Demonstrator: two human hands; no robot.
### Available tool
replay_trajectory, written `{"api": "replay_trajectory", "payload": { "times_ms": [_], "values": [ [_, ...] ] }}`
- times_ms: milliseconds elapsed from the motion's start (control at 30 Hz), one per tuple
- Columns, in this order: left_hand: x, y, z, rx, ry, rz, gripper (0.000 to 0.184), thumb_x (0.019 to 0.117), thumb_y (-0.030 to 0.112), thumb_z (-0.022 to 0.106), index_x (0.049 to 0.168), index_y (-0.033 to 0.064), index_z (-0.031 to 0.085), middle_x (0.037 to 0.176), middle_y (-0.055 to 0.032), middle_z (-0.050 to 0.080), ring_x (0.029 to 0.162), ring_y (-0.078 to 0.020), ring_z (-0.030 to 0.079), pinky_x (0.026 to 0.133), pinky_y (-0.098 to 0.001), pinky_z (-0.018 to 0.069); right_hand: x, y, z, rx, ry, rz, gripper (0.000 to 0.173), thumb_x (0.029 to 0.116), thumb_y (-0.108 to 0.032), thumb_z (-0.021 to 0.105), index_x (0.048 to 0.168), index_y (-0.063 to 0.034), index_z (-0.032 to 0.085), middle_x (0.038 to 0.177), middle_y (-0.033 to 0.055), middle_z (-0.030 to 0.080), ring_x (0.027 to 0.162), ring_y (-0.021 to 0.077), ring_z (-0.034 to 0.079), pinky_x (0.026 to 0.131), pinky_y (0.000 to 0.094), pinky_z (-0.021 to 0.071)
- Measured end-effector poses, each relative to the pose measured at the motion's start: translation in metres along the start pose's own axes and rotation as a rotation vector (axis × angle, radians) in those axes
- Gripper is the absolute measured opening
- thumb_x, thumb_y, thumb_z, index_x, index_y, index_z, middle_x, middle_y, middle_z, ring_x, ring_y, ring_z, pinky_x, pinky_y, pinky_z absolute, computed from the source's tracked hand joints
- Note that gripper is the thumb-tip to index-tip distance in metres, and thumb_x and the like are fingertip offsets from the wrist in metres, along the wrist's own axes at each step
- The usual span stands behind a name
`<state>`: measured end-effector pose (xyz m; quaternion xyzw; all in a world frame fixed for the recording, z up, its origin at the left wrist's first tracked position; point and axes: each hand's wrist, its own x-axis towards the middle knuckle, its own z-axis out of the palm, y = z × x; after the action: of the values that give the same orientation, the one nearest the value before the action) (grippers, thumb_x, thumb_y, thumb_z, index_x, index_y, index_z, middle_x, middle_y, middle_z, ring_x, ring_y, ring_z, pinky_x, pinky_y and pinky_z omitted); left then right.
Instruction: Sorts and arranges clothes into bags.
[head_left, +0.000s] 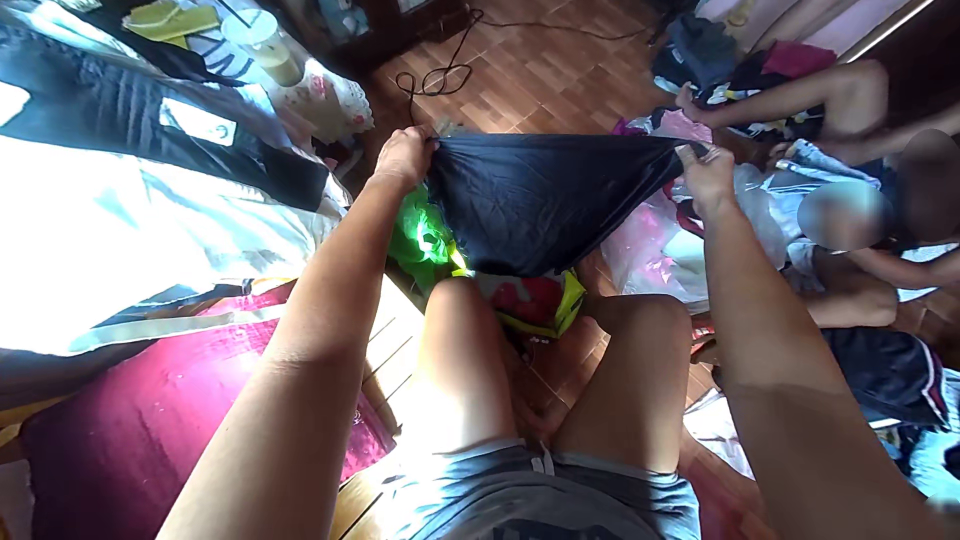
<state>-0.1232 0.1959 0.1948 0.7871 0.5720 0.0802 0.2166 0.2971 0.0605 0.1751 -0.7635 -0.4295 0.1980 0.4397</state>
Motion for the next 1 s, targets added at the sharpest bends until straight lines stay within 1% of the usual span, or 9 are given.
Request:
{"api": "replay_trajectory", "payload": {
  "times_ms": [167,233,300,367,433,533,733,867,1000],
  "values": [
    [-0.003,0.005,0.002,-0.122,-0.007,-0.068,0.033,0.1103,0.015,0.043,0.131,-0.0031,0.06,0.128,-0.0322,0.062,0.126,-0.0486,0.057,0.107,-0.0638,0.0398,0.0,0.001,0.006,0.05,0.027,0.096,0.034,0.107,-0.023,0.055,0.119,0.0075,0.064,0.109,0.02,0.065,0.092,0.0194,0.062,0.087,0.0383,0.0518],
    [0.0,0.003,0.008,-0.254,-0.012,-0.146,0.035,0.1106,0.016,0.041,0.134,-0.0047,0.058,0.131,-0.0321,0.06,0.127,-0.0458,0.056,0.108,-0.0611,0.0395,-0.006,-0.003,0.012,0.079,0.046,0.171,0.039,0.1069,-0.028,0.055,0.124,0.0071,0.062,0.114,0.0219,0.064,0.094,0.0234,0.062,0.087,0.0416,0.0517],
    [0.001,0.009,0.019,-0.459,-0.011,-0.259,0.038,0.1109,0.018,0.038,0.137,-0.0045,0.055,0.134,-0.03,0.058,0.124,-0.0396,0.059,0.105,-0.0554,0.045,-0.013,-0.008,0.022,0.125,0.026,0.259,0.045,0.1071,-0.034,0.054,0.131,0.0046,0.058,0.122,0.0232,0.062,0.101,0.027,0.064,0.089,0.0453,0.0537],
    [-0.003,0.026,0.029,-0.675,-0.04,-0.318,0.04,0.1118,0.021,0.037,0.141,-0.0016,0.05,0.135,-0.0255,0.057,0.118,-0.0327,0.062,0.099,-0.0493,0.0517,-0.026,-0.022,0.034,0.165,-0.029,0.319,0.046,0.1078,-0.036,0.052,0.133,0.0025,0.056,0.117,0.0201,0.061,0.088,0.022,0.063,0.079,0.0398,0.0556],
    [-0.007,0.044,0.039,-0.781,-0.092,-0.278,0.04,0.1115,0.021,0.037,0.144,-0.0002,0.048,0.134,-0.0246,0.057,0.113,-0.031,0.063,0.094,-0.0476,0.0537,-0.042,-0.04,0.049,0.23,-0.107,0.335,0.042,0.1086,-0.033,0.051,0.134,0.0016,0.054,0.1,0.0122,0.058,0.068,0.0127,0.058,0.064,0.0293,0.0535],
    [-0.012,0.073,0.053,-0.765,-0.181,-0.191,0.038,0.1119,0.019,0.038,0.143,-0.0013,0.049,0.134,-0.0257,0.057,0.116,-0.0325,0.061,0.097,-0.0502,0.0515,-0.056,-0.054,0.072,0.335,-0.212,0.321,0.039,0.1086,-0.029,0.052,0.13,0.0032,0.055,0.09,0.0093,0.059,0.065,0.0119,0.059,0.063,0.029,0.0554],
    [-0.018,0.113,0.07,-0.653,-0.248,-0.091,0.036,0.1115,0.016,0.04,0.139,-0.0035,0.052,0.132,-0.0268,0.06,0.116,-0.0344,0.063,0.1,-0.0505,0.0493,-0.072,-0.064,0.102,0.386,-0.335,0.284,0.042,0.1102,-0.031,0.047,0.127,0.0052,0.057,0.098,0.0155,0.063,0.069,0.0168,0.066,0.068,0.0345,0.0599],
    [-0.023,0.127,0.076,-0.637,-0.258,-0.076,0.035,0.1116,0.016,0.038,0.137,-0.0038,0.052,0.13,-0.0271,0.06,0.111,-0.0337,0.064,0.095,-0.049,0.052,-0.082,-0.066,0.106,0.376,-0.386,0.274,0.043,0.1114,-0.031,0.044,0.128,0.0076,0.054,0.105,0.0177,0.061,0.075,0.017,0.067,0.072,0.034,0.0595],
    [-0.027,0.136,0.079,-0.594,-0.245,-0.028,0.036,0.11,0.015,0.042,0.137,-0.0053,0.053,0.13,-0.0274,0.062,0.122,-0.0358,0.06,0.106,-0.0515,0.0447,-0.087,-0.063,0.104,0.38,-0.385,0.257,0.046,0.1118,-0.031,0.042,0.128,0.0104,0.053,0.106,0.0183,0.061,0.077,0.0163,0.067,0.075,0.0322,0.0593]
  ]
}}
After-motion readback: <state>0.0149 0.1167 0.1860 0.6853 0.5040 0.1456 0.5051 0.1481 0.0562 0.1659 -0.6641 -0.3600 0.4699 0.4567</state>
